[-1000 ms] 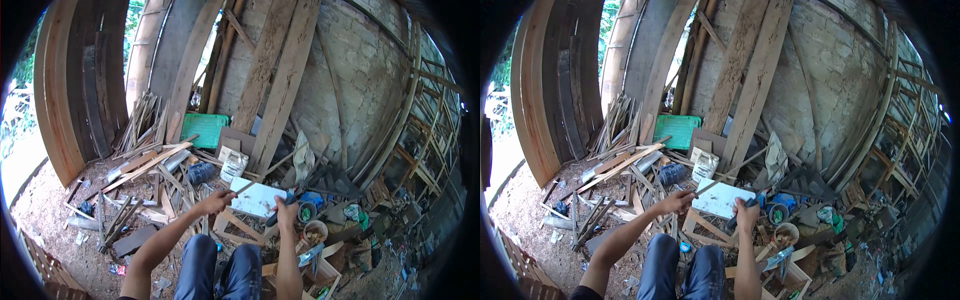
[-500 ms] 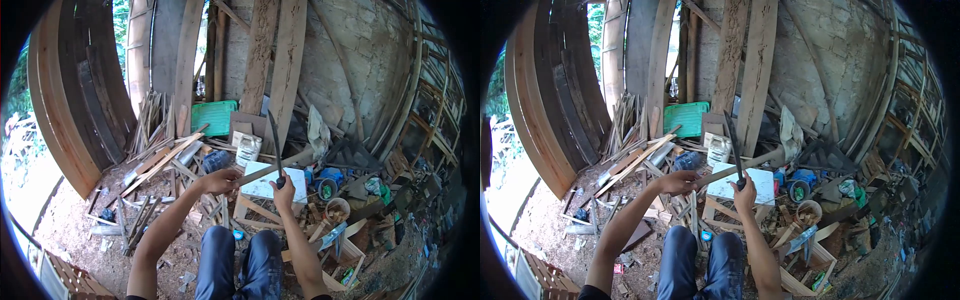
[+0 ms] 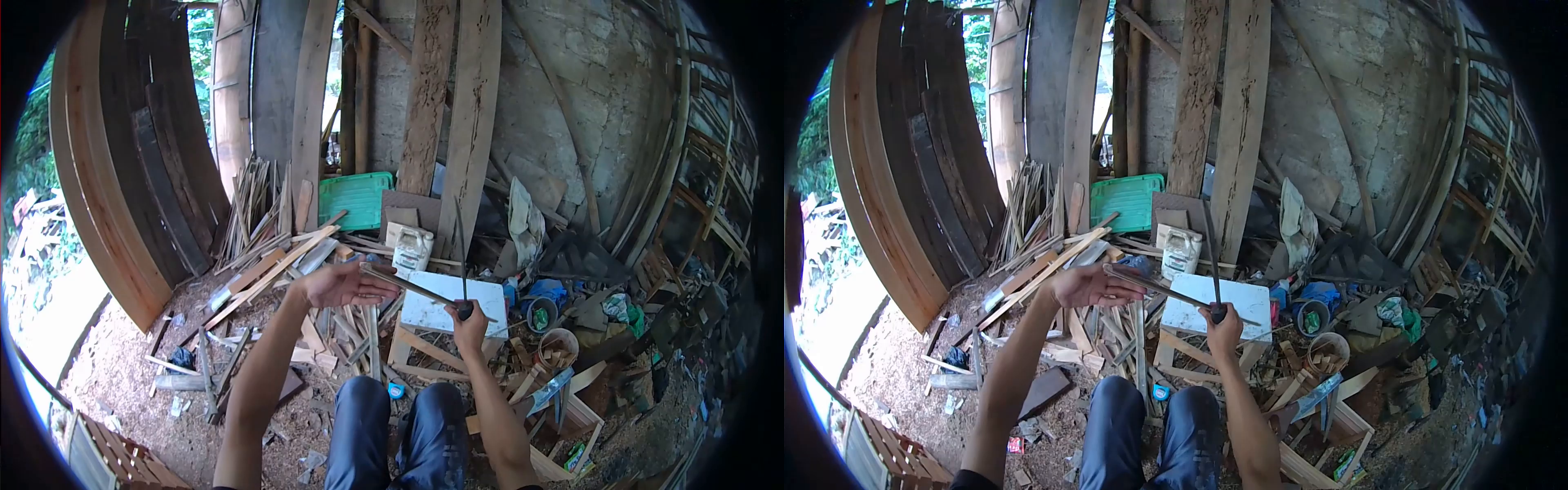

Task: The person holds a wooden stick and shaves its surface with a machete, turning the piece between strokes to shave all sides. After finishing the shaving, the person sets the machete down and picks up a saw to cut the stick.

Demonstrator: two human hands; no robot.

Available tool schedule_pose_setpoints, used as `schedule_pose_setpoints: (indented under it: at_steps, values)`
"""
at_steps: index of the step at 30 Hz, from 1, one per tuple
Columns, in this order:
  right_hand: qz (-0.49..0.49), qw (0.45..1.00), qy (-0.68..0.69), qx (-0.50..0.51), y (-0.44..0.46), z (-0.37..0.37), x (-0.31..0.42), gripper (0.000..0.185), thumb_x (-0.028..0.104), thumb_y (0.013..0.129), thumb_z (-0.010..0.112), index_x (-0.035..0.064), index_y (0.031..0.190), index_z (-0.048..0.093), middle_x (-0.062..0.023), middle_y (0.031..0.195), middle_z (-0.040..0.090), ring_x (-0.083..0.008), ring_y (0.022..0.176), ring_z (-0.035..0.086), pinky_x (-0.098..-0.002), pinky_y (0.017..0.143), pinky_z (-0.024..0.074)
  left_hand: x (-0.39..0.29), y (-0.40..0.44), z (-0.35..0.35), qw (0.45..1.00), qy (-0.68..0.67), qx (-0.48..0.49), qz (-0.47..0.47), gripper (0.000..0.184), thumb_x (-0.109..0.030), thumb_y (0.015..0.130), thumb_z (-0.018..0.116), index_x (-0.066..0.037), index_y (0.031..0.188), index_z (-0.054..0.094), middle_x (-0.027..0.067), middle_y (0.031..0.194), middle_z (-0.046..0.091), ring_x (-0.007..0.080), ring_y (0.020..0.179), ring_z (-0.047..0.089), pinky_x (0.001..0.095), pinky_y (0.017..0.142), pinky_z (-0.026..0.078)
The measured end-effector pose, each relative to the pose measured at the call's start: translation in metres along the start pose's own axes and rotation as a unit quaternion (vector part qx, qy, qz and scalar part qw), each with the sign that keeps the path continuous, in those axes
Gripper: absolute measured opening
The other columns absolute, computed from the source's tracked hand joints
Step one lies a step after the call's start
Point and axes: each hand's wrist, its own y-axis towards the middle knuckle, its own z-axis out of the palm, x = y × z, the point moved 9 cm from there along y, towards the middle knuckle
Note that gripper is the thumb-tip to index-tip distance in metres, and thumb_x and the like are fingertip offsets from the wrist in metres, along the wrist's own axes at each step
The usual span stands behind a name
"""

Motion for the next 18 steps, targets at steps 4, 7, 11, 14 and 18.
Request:
schedule_pose_setpoints:
  at_steps: [4,7,11,14,18]
  values:
    - [0.059,0.993,0.102,-0.011,-0.001,0.004,-0.003,0.034,0.026,0.072,0.078,-0.0003,0.086,0.060,-0.0125,0.075,0.065,-0.0261,0.069,0.063,-0.0346,0.063,0.0477,-0.006,0.015,0.008,0.988,0.031,-0.035,0.148,0.045,-0.031,0.095,0.042,0.001,0.127,0.042,0.0146,0.126,0.048,0.0216,0.117,0.047,0.0401,0.103,0.035]
    - [0.079,0.987,0.137,-0.035,0.000,0.005,0.000,0.034,0.023,0.072,0.078,-0.0020,0.087,0.060,-0.0120,0.076,0.066,-0.0216,0.068,0.063,-0.0312,0.063,0.0480,-0.027,0.023,0.038,0.969,0.041,-0.057,0.235,0.039,-0.026,0.093,0.049,0.000,0.122,0.048,0.0099,0.123,0.051,0.0147,0.112,0.049,0.0359,0.101,0.036]
    - [0.115,0.983,0.144,-0.020,0.007,-0.001,0.005,0.031,0.023,0.073,0.077,-0.0005,0.086,0.061,-0.0086,0.078,0.066,-0.0179,0.070,0.061,-0.0295,0.067,0.0469,-0.042,0.037,0.029,0.909,0.213,-0.207,0.293,0.024,-0.016,0.085,0.065,-0.001,0.104,0.061,0.0016,0.091,0.063,0.0076,0.080,0.053,0.0225,0.076,0.043]
    - [0.099,0.984,0.147,-0.029,0.013,-0.006,0.008,0.034,0.024,0.074,0.076,-0.0012,0.091,0.060,-0.0070,0.075,0.065,-0.0165,0.070,0.061,-0.0297,0.067,0.0468,-0.058,0.044,0.025,0.848,0.298,-0.277,0.339,0.018,-0.017,0.082,0.069,-0.001,0.084,0.063,-0.0015,0.070,0.060,0.0041,0.066,0.048,0.0219,0.060,0.038]
    - [0.071,0.990,0.112,-0.040,0.016,-0.007,-0.007,0.038,0.024,0.076,0.075,-0.0031,0.095,0.057,-0.0049,0.068,0.059,-0.0142,0.061,0.060,-0.0276,0.057,0.0465,-0.079,0.057,0.026,0.807,0.325,-0.328,0.369,0.018,-0.016,0.081,0.070,-0.002,0.078,0.058,-0.0022,0.065,0.055,0.0033,0.063,0.044,0.0213,0.056,0.035]
